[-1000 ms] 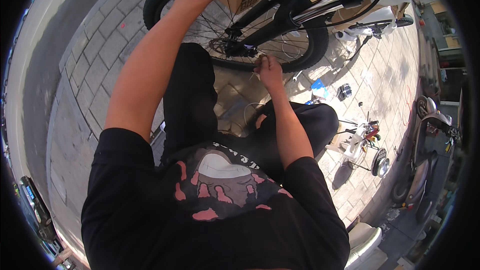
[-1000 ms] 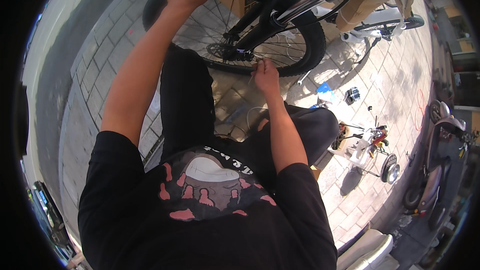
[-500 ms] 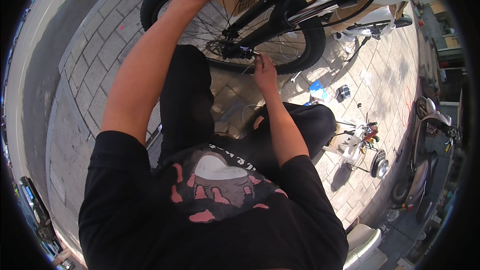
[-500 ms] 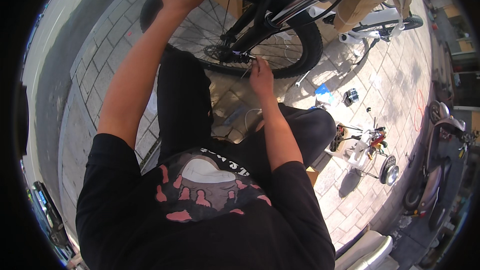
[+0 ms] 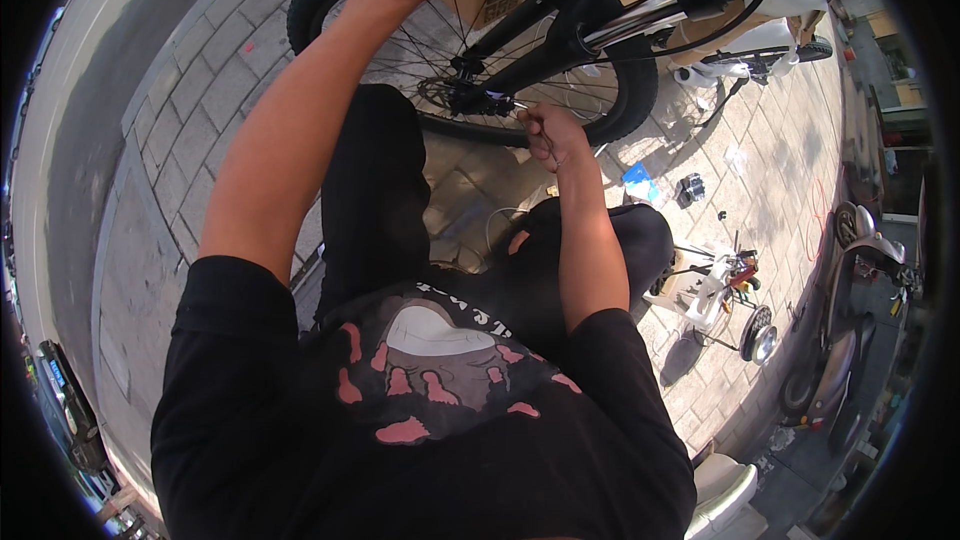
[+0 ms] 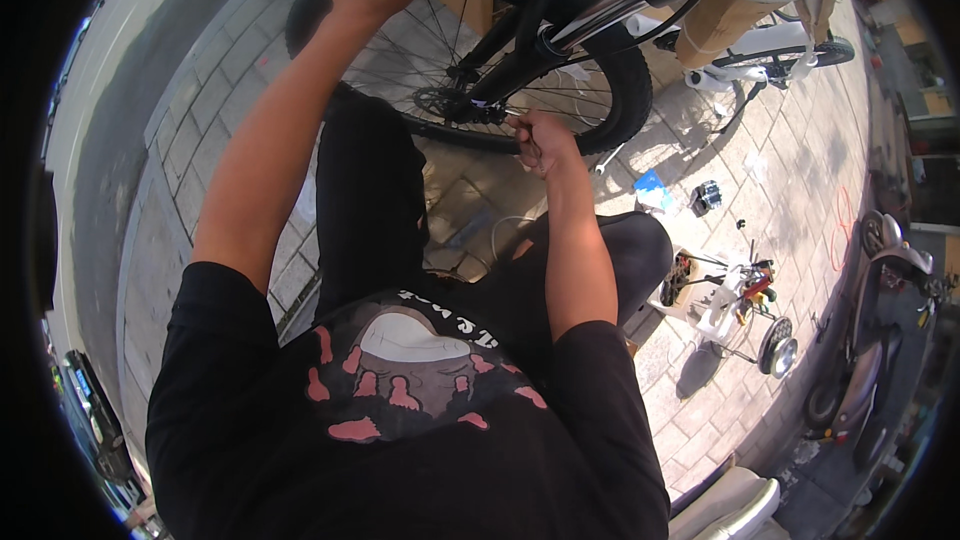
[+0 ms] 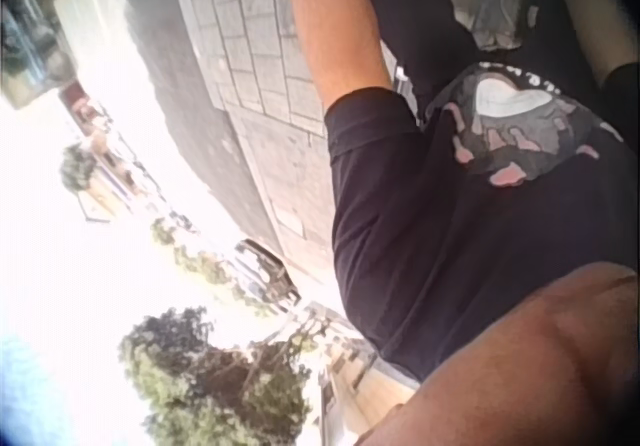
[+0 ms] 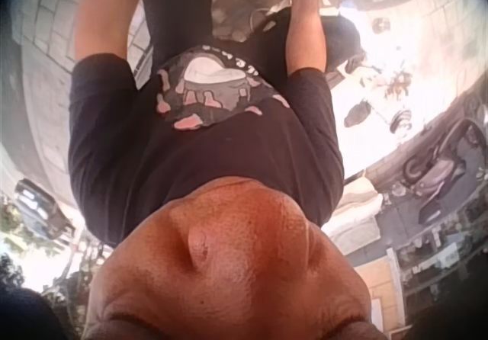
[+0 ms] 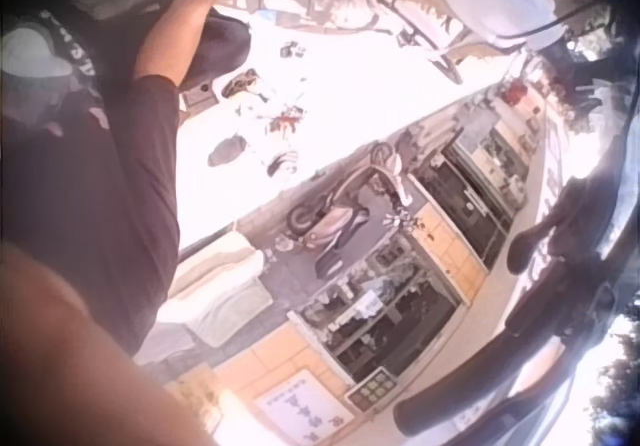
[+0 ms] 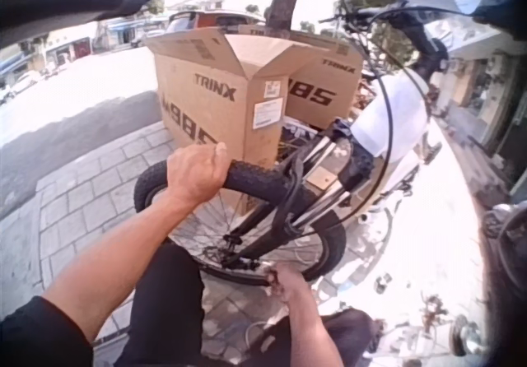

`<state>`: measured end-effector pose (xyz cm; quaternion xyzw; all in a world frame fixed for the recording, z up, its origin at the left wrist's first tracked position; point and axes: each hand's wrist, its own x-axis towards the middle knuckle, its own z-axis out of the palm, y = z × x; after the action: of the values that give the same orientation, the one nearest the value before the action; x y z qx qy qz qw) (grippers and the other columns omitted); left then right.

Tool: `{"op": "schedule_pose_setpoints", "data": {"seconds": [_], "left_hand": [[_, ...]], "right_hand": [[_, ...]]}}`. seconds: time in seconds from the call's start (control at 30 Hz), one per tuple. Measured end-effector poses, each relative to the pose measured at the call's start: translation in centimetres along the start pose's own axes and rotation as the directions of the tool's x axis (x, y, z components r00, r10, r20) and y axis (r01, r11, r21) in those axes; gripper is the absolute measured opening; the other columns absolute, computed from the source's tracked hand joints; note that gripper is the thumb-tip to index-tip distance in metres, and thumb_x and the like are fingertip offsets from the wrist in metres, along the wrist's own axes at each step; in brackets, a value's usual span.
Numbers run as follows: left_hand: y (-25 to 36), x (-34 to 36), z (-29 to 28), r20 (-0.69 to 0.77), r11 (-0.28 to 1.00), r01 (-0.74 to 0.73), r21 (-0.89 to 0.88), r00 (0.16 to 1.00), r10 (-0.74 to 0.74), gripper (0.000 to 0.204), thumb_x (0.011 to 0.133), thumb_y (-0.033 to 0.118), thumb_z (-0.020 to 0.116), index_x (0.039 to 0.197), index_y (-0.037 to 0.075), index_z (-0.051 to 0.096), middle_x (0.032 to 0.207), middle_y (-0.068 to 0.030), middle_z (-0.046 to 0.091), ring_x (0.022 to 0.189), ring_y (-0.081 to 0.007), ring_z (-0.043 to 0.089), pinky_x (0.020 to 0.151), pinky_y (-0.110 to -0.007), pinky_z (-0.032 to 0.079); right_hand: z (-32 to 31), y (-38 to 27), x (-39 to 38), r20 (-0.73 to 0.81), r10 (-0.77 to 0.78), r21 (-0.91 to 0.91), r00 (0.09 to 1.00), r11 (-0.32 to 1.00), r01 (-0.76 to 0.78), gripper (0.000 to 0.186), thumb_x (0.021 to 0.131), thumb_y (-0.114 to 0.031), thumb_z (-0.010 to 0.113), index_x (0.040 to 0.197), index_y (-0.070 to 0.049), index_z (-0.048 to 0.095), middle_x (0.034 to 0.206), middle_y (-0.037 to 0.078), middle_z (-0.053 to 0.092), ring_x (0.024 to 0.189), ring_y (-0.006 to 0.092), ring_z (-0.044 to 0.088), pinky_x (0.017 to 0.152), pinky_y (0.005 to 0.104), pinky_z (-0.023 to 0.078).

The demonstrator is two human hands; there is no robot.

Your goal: The person uses a wrench to loosen and remove the front wheel axle nut, then detaches the front wheel from the bicycle. They place the wheel on their lap and continue to manipulate the axle and tire area.

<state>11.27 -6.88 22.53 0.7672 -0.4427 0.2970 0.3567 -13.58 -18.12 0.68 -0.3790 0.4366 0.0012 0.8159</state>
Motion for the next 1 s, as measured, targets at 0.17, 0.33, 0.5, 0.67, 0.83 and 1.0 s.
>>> {"op": "schedule_pose_setpoints", "data": {"seconds": [0.17, 0.33, 0.5, 0.67, 0.83, 1.0], "left_hand": [[0.0, 0.1, -0.4, 0.033, 1.0, 0.028, 0.006, 0.999, -0.028, 0.051, 0.1, 0.037, 0.048, 0.067, 0.005, 0.07, 0.071, -0.0223, 0.069, 0.068, -0.0452, 0.068, 0.069, -0.056, 0.054], [0.2, 0.0, -0.3, 0.035, 0.998, 0.051, 0.031, 0.998, -0.052, 0.051, 0.1, 0.038, 0.048, 0.068, 0.005, 0.071, 0.073, -0.0223, 0.069, 0.071, -0.0453, 0.068, 0.07, -0.057, 0.054], [0.1, 0.1, -0.4, 0.051, 0.999, 0.047, 0.005, 0.998, -0.047, 0.052, 0.1, 0.038, 0.048, 0.069, 0.004, 0.071, 0.075, -0.0226, 0.07, 0.072, -0.0454, 0.069, 0.071, -0.056, 0.054], [0.3, 0.2, -0.2, 0.058, 0.999, 0.046, 0.018, 0.997, -0.047, 0.052, 0.1, 0.038, 0.048, 0.068, 0.005, 0.071, 0.074, -0.022, 0.069, 0.07, -0.0455, 0.068, 0.07, -0.056, 0.054], [0.3, 0.0, -0.2, 0.006, 1.0, 0.028, 0.009, 1.0, -0.028, 0.051, 0.1, 0.038, 0.049, 0.066, 0.005, 0.069, 0.071, -0.0226, 0.069, 0.067, -0.046, 0.067, 0.068, -0.057, 0.054], [0.1, 0.0, 0.1, -0.001, 1.0, 0.023, 0.005, 1.0, -0.023, 0.05, 0.099, 0.036, 0.051, 0.064, 0.005, 0.068, 0.069, -0.0228, 0.068, 0.066, -0.0459, 0.067, 0.067, -0.057, 0.053]], "right_hand": [[1.8, 2.9, -0.6, -0.176, -0.416, -0.325, 0.892, 0.88, 0.347, 0.027, 0.104, -0.02, 0.05, 0.109, 0.0, 0.067, 0.075, 0.004, 0.065, 0.049, 0.0113, 0.055, 0.044, 0.0275, 0.044], [1.5, 5.3, 0.8, -0.233, -0.584, -0.442, 0.778, 0.776, 0.45, 0.028, 0.104, -0.018, 0.055, 0.121, 0.0, 0.067, 0.083, 0.008, 0.07, 0.057, 0.0132, 0.064, 0.052, 0.0295, 0.052], [1.4, 6.8, 2.2, -0.191, -0.721, -0.46, 0.666, 0.665, 0.589, 0.031, 0.103, -0.018, 0.057, 0.126, 0.0, 0.066, 0.085, 0.009, 0.071, 0.061, 0.0137, 0.067, 0.056, 0.0292, 0.053], [2.0, 6.9, 2.3, -0.219, -0.743, -0.475, 0.632, 0.647, 0.596, 0.03, 0.103, -0.018, 0.058, 0.125, 0.001, 0.067, 0.082, 0.009, 0.07, 0.062, 0.0143, 0.068, 0.06, 0.0294, 0.054], [2.4, 6.9, 2.3, -0.21, -0.764, -0.521, 0.609, 0.615, 0.592, 0.03, 0.103, -0.018, 0.058, 0.122, 0.001, 0.068, 0.081, 0.01, 0.07, 0.063, 0.0147, 0.069, 0.062, 0.031, 0.054], [1.9, 7.8, 3.5, -0.131, -0.9, -0.67, 0.416, 0.39, 0.632, 0.028, 0.103, -0.017, 0.058, 0.122, 0.0, 0.068, 0.088, 0.01, 0.072, 0.071, 0.0151, 0.071, 0.068, 0.031, 0.055]]}}
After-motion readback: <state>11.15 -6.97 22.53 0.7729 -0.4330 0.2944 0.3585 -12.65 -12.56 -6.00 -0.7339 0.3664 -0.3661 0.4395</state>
